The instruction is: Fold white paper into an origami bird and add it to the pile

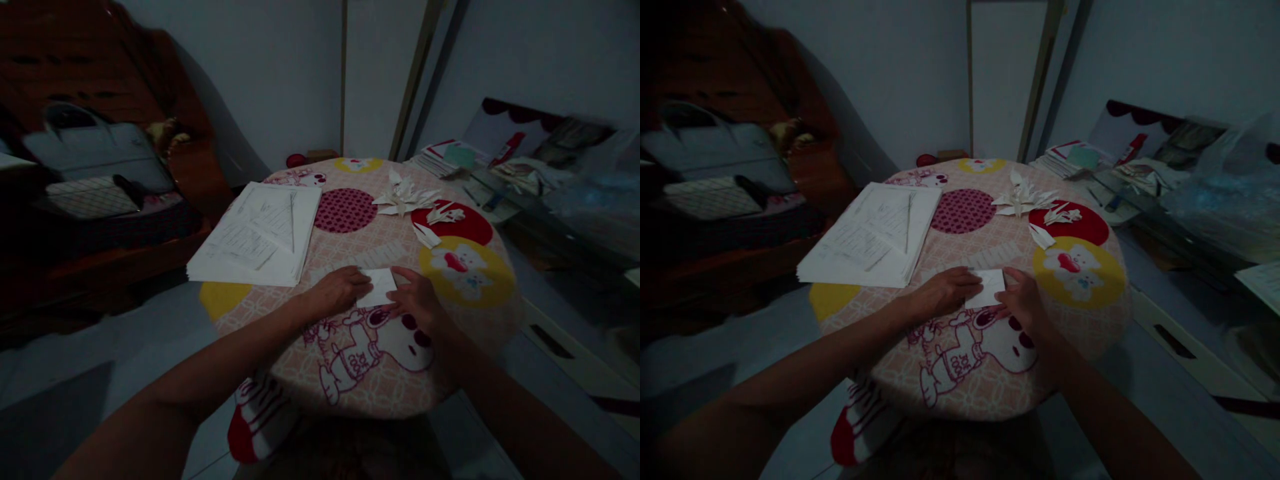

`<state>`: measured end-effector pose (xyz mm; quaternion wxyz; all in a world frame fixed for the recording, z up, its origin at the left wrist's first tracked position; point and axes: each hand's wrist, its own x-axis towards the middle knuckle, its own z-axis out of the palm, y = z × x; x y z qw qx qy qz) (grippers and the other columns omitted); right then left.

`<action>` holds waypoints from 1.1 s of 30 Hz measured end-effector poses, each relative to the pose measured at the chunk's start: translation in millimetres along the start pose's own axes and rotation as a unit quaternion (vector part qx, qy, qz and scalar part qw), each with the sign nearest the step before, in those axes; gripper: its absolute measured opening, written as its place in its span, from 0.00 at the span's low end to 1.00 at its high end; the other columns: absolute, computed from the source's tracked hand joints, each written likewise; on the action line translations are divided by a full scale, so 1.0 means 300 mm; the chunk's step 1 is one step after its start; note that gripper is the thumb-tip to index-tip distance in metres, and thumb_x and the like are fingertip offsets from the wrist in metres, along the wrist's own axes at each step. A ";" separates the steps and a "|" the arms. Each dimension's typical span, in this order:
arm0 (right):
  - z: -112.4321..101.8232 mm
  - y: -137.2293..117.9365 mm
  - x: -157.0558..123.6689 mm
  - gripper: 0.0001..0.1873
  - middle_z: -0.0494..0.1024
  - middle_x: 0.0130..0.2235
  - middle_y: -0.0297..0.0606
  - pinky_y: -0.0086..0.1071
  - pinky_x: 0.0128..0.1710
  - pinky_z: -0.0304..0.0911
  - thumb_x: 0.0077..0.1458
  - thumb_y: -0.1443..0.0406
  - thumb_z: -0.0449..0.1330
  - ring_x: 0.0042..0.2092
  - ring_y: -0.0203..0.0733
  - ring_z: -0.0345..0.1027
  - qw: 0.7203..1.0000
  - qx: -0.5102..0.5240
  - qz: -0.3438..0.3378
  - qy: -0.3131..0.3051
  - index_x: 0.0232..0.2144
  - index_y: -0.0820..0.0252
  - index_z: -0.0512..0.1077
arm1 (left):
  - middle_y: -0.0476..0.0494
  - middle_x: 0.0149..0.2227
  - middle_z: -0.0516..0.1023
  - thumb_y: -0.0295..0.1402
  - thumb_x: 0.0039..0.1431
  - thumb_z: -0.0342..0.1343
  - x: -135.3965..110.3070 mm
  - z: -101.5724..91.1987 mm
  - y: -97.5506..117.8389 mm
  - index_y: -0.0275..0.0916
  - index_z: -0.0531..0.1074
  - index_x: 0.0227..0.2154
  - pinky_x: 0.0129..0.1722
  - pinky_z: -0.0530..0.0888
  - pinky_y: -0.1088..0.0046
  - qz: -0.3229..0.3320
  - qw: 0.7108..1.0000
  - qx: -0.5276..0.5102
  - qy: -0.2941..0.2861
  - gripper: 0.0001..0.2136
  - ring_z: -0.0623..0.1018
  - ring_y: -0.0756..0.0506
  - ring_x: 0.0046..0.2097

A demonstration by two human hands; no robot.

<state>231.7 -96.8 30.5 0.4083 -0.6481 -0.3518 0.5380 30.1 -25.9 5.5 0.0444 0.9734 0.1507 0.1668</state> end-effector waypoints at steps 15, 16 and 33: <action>-0.141 0.017 0.023 0.26 0.74 0.19 0.33 0.26 0.20 0.59 0.48 0.67 0.57 0.20 0.36 0.68 0.932 -0.282 -0.161 -0.157 0.50 0.68 0.75 | 0.33 0.57 0.74 0.27 0.68 0.46 -0.035 0.042 0.064 0.33 0.71 0.53 0.58 0.74 0.60 -0.068 0.994 -0.074 0.045 0.15 0.74 0.42 0.58; -0.146 0.022 0.026 0.25 0.75 0.21 0.34 0.26 0.21 0.59 0.48 0.67 0.57 0.21 0.36 0.69 0.930 -0.285 -0.170 -0.161 0.50 0.67 0.76 | 0.33 0.57 0.73 0.27 0.68 0.46 -0.037 0.044 0.063 0.33 0.70 0.54 0.58 0.73 0.60 -0.069 0.993 -0.079 0.044 0.15 0.73 0.42 0.59; -0.141 0.006 0.088 0.11 0.75 0.22 0.34 0.28 0.22 0.57 0.54 0.61 0.59 0.22 0.35 0.66 0.896 -0.340 -0.224 -0.174 0.28 0.62 0.77 | 0.31 0.57 0.74 0.26 0.66 0.49 -0.044 0.052 0.057 0.34 0.71 0.55 0.58 0.72 0.58 -0.047 0.992 -0.112 0.026 0.17 0.73 0.40 0.59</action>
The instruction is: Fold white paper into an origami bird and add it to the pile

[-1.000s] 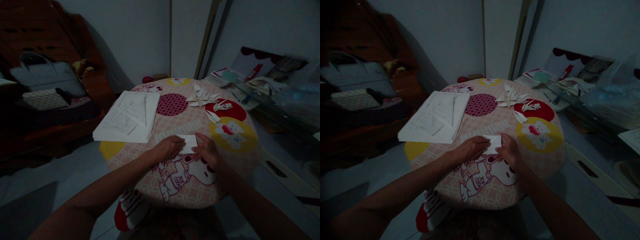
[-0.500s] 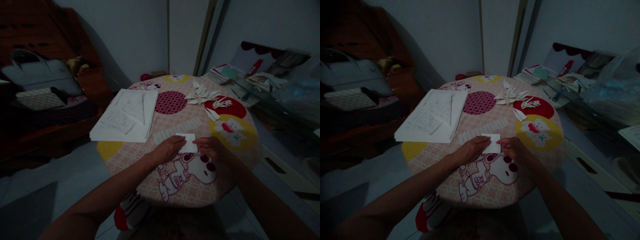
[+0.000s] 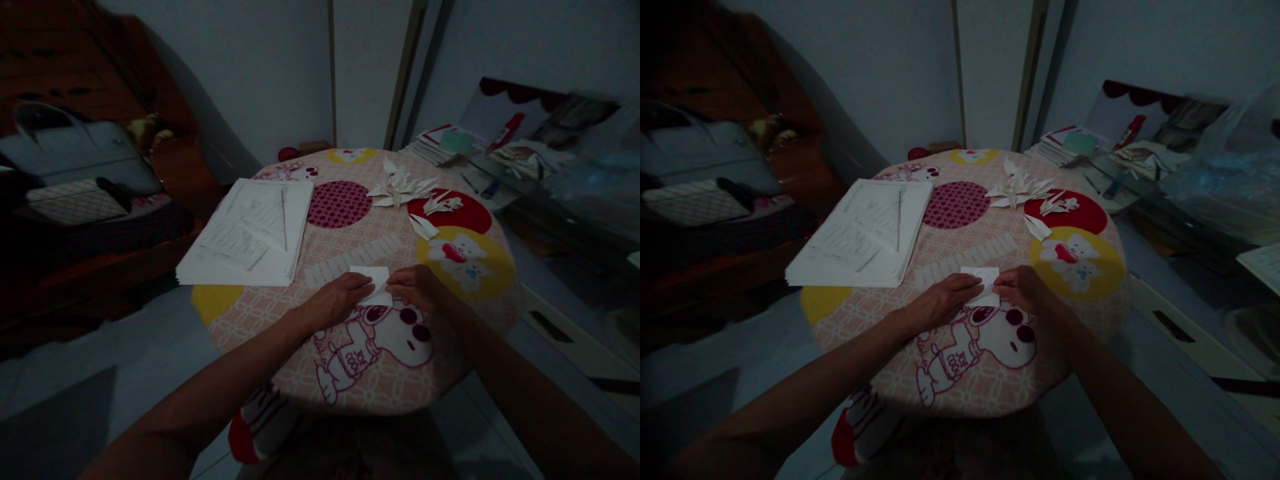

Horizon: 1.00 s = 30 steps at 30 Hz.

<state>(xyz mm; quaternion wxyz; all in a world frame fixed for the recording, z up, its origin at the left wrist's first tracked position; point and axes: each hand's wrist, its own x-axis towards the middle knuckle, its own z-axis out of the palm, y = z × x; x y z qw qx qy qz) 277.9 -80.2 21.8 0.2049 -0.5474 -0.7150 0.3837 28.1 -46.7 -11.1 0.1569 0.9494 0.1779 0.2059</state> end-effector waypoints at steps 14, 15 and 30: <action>0.016 -0.071 0.063 0.07 0.69 0.16 0.31 0.26 0.17 0.53 0.48 0.67 0.61 0.16 0.32 0.59 0.988 0.042 0.149 0.024 0.20 0.61 0.69 | 0.44 0.34 0.77 0.31 0.59 0.59 0.125 -0.017 0.064 0.35 0.75 0.26 0.37 0.72 0.71 -0.266 0.959 -0.087 0.042 0.08 0.76 0.48 0.35; 0.018 -0.066 0.063 0.08 0.68 0.16 0.31 0.26 0.17 0.53 0.47 0.66 0.61 0.16 0.32 0.59 0.988 0.038 0.146 0.029 0.20 0.61 0.69 | 0.44 0.34 0.77 0.31 0.59 0.59 0.128 -0.011 0.068 0.35 0.74 0.25 0.38 0.72 0.71 -0.274 0.958 -0.076 0.043 0.07 0.76 0.48 0.35; -0.003 -0.064 0.050 0.06 0.68 0.17 0.30 0.26 0.17 0.53 0.49 0.65 0.59 0.16 0.32 0.60 0.988 0.019 0.151 -0.008 0.22 0.61 0.70 | 0.42 0.36 0.76 0.28 0.59 0.56 0.128 0.009 0.086 0.35 0.73 0.27 0.42 0.73 0.69 -0.286 0.957 -0.033 0.036 0.06 0.76 0.46 0.38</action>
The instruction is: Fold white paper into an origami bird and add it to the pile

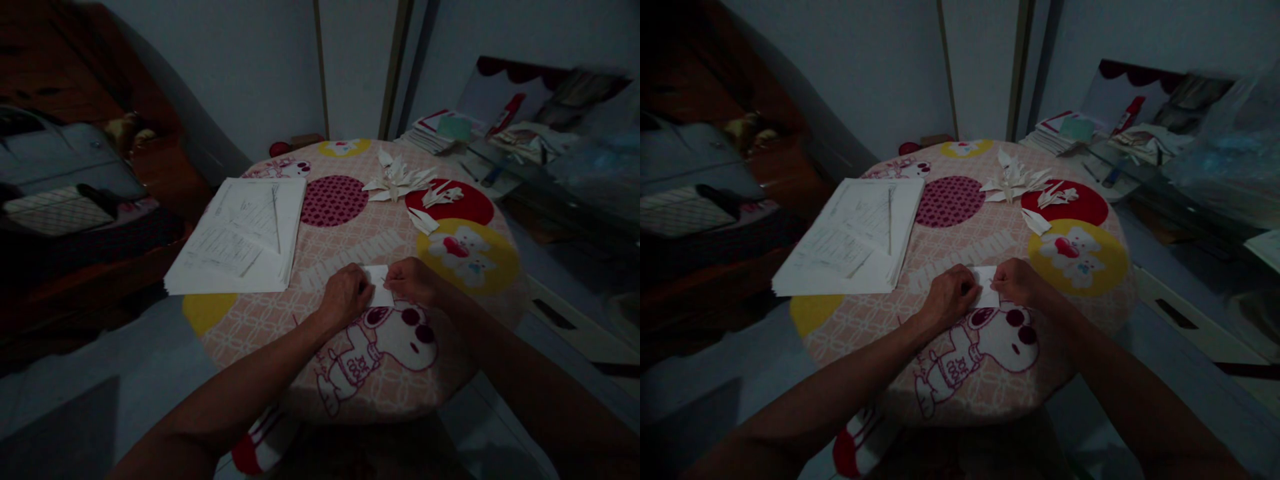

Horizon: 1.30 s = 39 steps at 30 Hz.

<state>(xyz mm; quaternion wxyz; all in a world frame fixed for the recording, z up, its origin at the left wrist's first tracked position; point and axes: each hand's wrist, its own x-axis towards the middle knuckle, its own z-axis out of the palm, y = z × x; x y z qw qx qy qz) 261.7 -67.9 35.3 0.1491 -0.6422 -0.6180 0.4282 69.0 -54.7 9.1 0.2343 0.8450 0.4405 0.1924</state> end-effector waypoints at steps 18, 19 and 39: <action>0.006 -0.002 0.030 0.12 0.67 0.17 0.32 0.28 0.22 0.51 0.47 0.68 0.62 0.22 0.33 0.59 0.995 -0.083 -0.038 0.042 0.15 0.61 0.69 | 0.43 0.35 0.74 0.29 0.58 0.56 0.000 -0.002 0.004 0.36 0.71 0.26 0.40 0.74 0.68 -0.004 1.000 0.019 0.004 0.06 0.74 0.47 0.36; 0.005 -0.003 0.030 0.12 0.67 0.16 0.31 0.28 0.22 0.51 0.47 0.68 0.62 0.22 0.33 0.59 0.994 -0.092 -0.041 0.041 0.14 0.61 0.68 | 0.43 0.35 0.74 0.29 0.58 0.56 0.000 -0.001 0.003 0.36 0.71 0.26 0.40 0.74 0.68 -0.003 1.000 0.021 0.005 0.06 0.74 0.46 0.36; 0.016 0.021 0.006 0.07 0.71 0.18 0.31 0.28 0.20 0.54 0.49 0.66 0.63 0.19 0.33 0.62 0.997 -0.021 -0.004 0.072 0.22 0.60 0.70 | 0.42 0.35 0.73 0.30 0.59 0.56 0.004 0.016 -0.001 0.36 0.70 0.26 0.42 0.75 0.66 0.004 0.999 0.036 0.012 0.06 0.74 0.45 0.38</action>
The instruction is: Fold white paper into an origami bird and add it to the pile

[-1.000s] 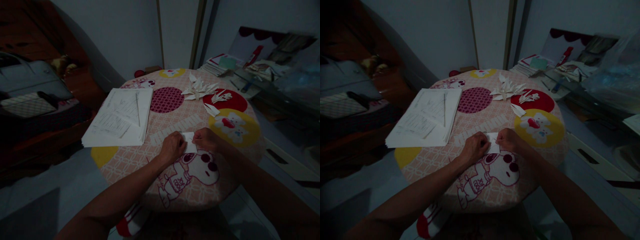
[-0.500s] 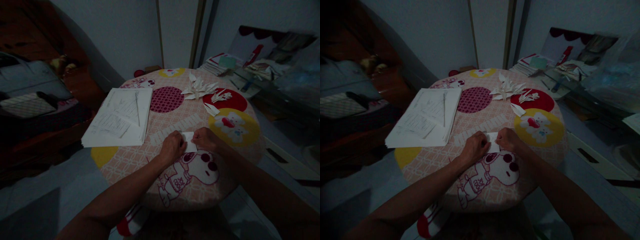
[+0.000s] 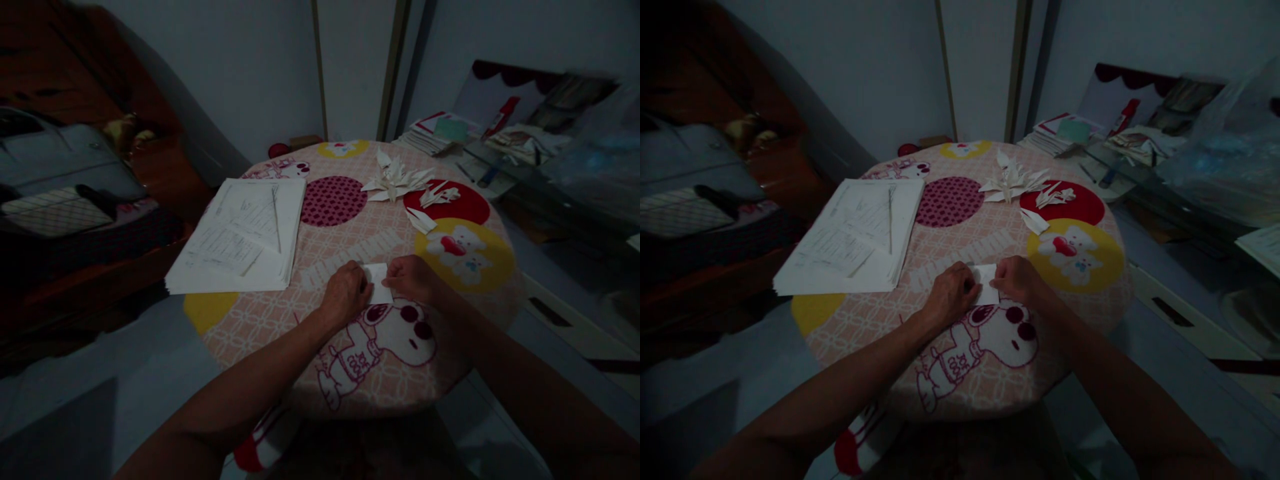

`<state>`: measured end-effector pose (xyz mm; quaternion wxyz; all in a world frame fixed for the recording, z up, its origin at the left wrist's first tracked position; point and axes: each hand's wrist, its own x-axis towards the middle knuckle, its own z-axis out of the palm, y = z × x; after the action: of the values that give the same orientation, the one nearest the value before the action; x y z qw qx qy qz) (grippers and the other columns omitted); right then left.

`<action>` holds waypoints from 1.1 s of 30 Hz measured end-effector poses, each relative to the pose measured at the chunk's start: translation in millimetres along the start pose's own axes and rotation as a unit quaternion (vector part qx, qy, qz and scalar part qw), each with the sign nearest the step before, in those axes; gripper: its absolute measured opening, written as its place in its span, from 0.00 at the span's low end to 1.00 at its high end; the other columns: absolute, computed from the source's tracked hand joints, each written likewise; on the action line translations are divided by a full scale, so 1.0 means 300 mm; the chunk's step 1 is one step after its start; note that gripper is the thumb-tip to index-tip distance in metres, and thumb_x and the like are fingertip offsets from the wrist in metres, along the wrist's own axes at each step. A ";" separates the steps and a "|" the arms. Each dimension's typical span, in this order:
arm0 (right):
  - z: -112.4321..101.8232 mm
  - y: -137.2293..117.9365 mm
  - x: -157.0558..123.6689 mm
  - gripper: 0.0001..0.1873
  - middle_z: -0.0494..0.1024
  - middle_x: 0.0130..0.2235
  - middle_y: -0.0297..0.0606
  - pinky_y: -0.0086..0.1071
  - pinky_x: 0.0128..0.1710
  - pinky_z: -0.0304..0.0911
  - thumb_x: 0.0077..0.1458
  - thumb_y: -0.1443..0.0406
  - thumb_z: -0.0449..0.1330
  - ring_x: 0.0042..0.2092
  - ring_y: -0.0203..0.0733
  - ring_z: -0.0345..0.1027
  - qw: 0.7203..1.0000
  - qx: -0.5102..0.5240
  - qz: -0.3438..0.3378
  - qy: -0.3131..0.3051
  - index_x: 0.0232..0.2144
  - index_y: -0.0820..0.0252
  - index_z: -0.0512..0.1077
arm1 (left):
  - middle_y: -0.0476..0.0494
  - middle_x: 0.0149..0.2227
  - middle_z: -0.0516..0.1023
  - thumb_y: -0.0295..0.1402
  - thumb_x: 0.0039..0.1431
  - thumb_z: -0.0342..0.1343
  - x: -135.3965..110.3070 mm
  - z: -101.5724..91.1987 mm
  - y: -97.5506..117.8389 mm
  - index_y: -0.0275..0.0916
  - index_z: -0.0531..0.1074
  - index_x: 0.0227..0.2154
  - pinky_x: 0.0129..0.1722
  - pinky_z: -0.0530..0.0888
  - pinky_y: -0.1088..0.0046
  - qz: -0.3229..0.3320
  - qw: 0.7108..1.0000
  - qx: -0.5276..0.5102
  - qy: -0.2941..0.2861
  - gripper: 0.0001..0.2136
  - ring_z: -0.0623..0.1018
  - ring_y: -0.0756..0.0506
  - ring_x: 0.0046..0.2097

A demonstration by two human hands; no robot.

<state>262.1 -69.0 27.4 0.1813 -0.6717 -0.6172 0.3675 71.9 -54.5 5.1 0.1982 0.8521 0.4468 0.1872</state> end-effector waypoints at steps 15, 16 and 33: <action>-0.001 -0.060 -0.015 0.05 0.72 0.18 0.32 0.26 0.19 0.57 0.45 0.72 0.58 0.19 0.34 0.65 0.997 0.065 -0.025 0.021 0.26 0.62 0.74 | 0.42 0.34 0.72 0.30 0.59 0.55 0.000 0.005 0.002 0.35 0.71 0.27 0.41 0.74 0.69 0.007 1.000 0.004 0.005 0.06 0.74 0.46 0.37; 0.010 -0.064 -0.007 0.05 0.72 0.18 0.32 0.26 0.19 0.58 0.46 0.71 0.58 0.19 0.34 0.66 0.995 0.099 -0.030 0.005 0.27 0.62 0.74 | 0.42 0.34 0.72 0.30 0.59 0.55 -0.001 0.008 0.003 0.35 0.72 0.27 0.41 0.74 0.69 0.005 1.000 0.002 0.010 0.06 0.74 0.46 0.37; 0.047 -0.083 0.046 0.05 0.70 0.16 0.28 0.24 0.19 0.55 0.43 0.74 0.62 0.19 0.31 0.64 0.999 0.035 -0.037 -0.010 0.21 0.61 0.71 | 0.39 0.48 0.77 0.18 0.57 0.47 -0.041 -0.106 -0.161 0.37 0.76 0.47 0.49 0.74 0.69 0.215 0.957 -0.186 -0.062 0.20 0.77 0.47 0.49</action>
<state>234.3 -54.3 31.6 0.2119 -0.6381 -0.6300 0.3887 16.6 -34.2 6.0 0.3354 0.8863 0.1969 0.2515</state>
